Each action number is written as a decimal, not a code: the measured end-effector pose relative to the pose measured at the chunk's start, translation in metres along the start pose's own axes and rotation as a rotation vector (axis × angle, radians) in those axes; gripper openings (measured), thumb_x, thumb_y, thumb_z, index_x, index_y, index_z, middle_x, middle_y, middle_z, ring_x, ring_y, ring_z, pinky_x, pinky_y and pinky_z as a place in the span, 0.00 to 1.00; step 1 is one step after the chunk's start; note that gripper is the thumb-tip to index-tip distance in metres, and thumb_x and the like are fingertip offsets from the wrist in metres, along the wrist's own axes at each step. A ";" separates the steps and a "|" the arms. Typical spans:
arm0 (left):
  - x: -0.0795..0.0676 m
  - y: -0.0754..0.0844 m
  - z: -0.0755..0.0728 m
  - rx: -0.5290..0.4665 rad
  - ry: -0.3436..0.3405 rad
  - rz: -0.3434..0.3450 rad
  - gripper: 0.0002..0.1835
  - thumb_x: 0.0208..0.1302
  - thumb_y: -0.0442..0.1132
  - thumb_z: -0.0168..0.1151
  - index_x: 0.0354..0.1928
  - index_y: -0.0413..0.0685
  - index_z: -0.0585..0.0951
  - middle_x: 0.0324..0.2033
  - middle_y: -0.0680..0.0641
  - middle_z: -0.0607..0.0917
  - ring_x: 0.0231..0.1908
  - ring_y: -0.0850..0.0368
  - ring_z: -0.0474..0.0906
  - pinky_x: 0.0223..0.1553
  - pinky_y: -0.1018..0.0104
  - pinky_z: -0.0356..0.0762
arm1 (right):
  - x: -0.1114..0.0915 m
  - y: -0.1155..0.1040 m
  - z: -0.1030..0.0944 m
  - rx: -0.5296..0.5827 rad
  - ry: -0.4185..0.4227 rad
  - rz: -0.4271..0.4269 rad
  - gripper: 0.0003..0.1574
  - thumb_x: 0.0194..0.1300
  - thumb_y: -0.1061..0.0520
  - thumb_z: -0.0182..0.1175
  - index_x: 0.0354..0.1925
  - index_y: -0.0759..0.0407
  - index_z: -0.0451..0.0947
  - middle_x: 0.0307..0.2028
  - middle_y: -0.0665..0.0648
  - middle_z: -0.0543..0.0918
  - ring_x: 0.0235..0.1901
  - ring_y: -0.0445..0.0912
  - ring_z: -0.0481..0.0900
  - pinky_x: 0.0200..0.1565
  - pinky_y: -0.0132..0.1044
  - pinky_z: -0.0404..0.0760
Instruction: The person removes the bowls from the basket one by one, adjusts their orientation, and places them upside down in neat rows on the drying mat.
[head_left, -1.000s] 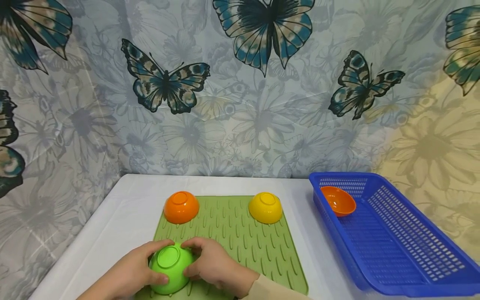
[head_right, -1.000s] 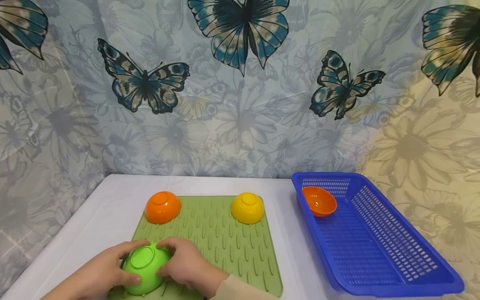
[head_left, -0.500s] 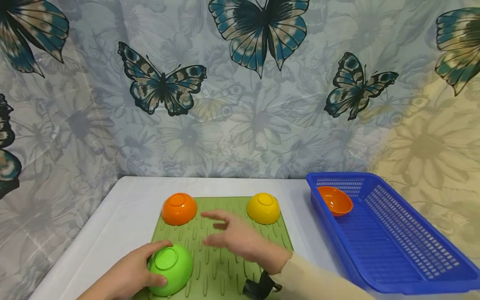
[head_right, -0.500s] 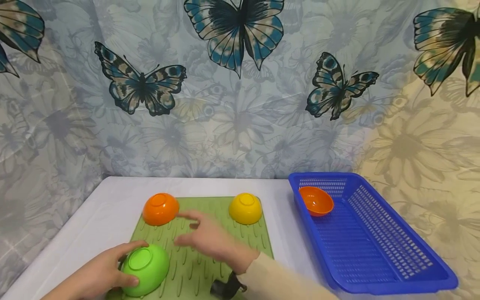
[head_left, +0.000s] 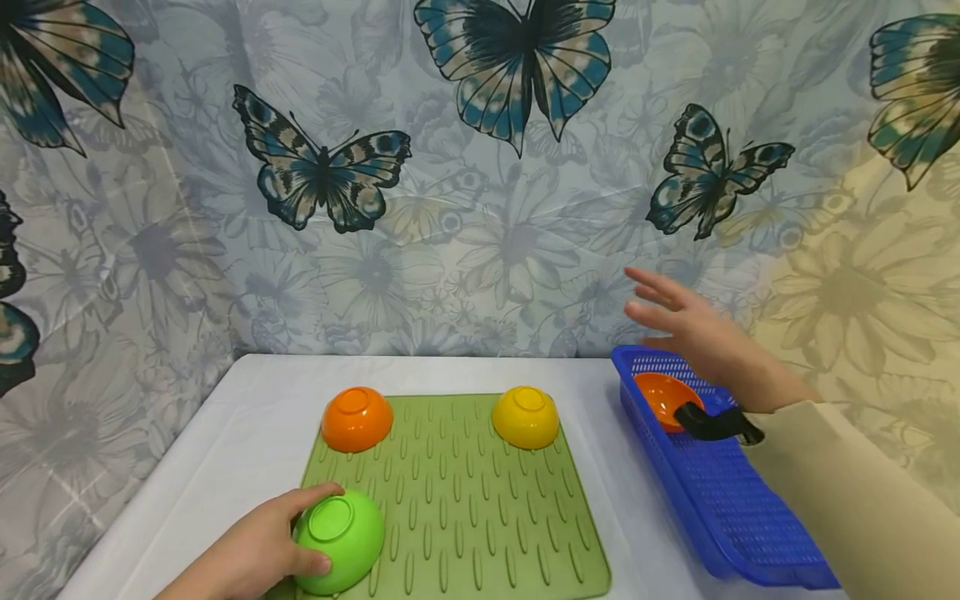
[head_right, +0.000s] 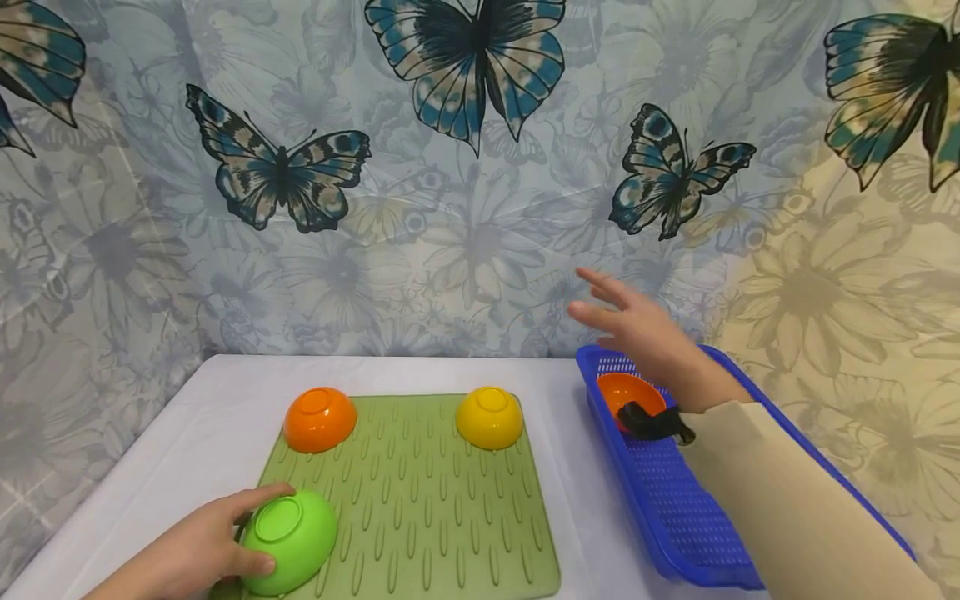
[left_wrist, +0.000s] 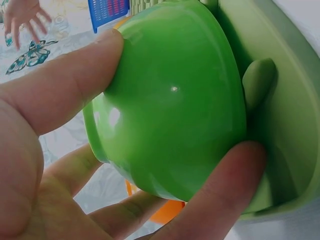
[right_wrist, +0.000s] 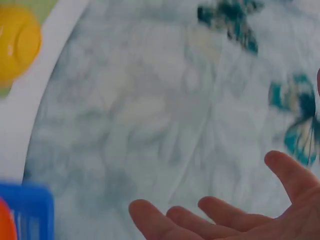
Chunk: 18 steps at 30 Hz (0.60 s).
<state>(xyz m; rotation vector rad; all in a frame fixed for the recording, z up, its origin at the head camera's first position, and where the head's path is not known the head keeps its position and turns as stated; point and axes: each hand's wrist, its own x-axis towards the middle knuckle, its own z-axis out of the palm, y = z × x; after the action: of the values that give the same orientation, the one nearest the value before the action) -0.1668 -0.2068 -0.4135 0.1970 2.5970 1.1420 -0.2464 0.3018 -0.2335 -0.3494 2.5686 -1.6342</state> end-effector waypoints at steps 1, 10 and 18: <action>0.000 0.000 0.000 0.000 0.000 -0.001 0.49 0.33 0.40 0.85 0.66 0.52 0.77 0.59 0.40 0.78 0.58 0.39 0.73 0.53 0.38 0.71 | -0.001 0.006 -0.014 0.021 0.011 0.027 0.46 0.77 0.45 0.52 0.81 0.45 0.40 0.78 0.64 0.35 0.73 0.66 0.42 0.63 0.71 0.52; 0.001 0.002 -0.001 0.003 -0.005 -0.015 0.48 0.34 0.40 0.84 0.66 0.53 0.77 0.59 0.40 0.78 0.58 0.39 0.72 0.53 0.37 0.70 | -0.008 0.086 -0.093 0.304 -0.031 0.395 0.58 0.74 0.31 0.44 0.75 0.45 0.14 0.72 0.68 0.14 0.68 0.76 0.22 0.61 0.75 0.47; 0.002 0.003 0.001 -0.003 -0.009 -0.016 0.49 0.34 0.40 0.84 0.67 0.52 0.77 0.59 0.40 0.78 0.58 0.39 0.72 0.53 0.38 0.70 | -0.011 0.150 -0.101 0.446 -0.092 0.650 0.49 0.78 0.45 0.49 0.78 0.59 0.32 0.72 0.79 0.35 0.66 0.73 0.56 0.61 0.62 0.67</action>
<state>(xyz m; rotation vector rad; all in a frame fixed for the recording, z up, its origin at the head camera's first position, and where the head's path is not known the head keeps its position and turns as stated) -0.1689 -0.2038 -0.4120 0.1795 2.5844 1.1365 -0.2769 0.4541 -0.3262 0.3903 1.8656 -1.7719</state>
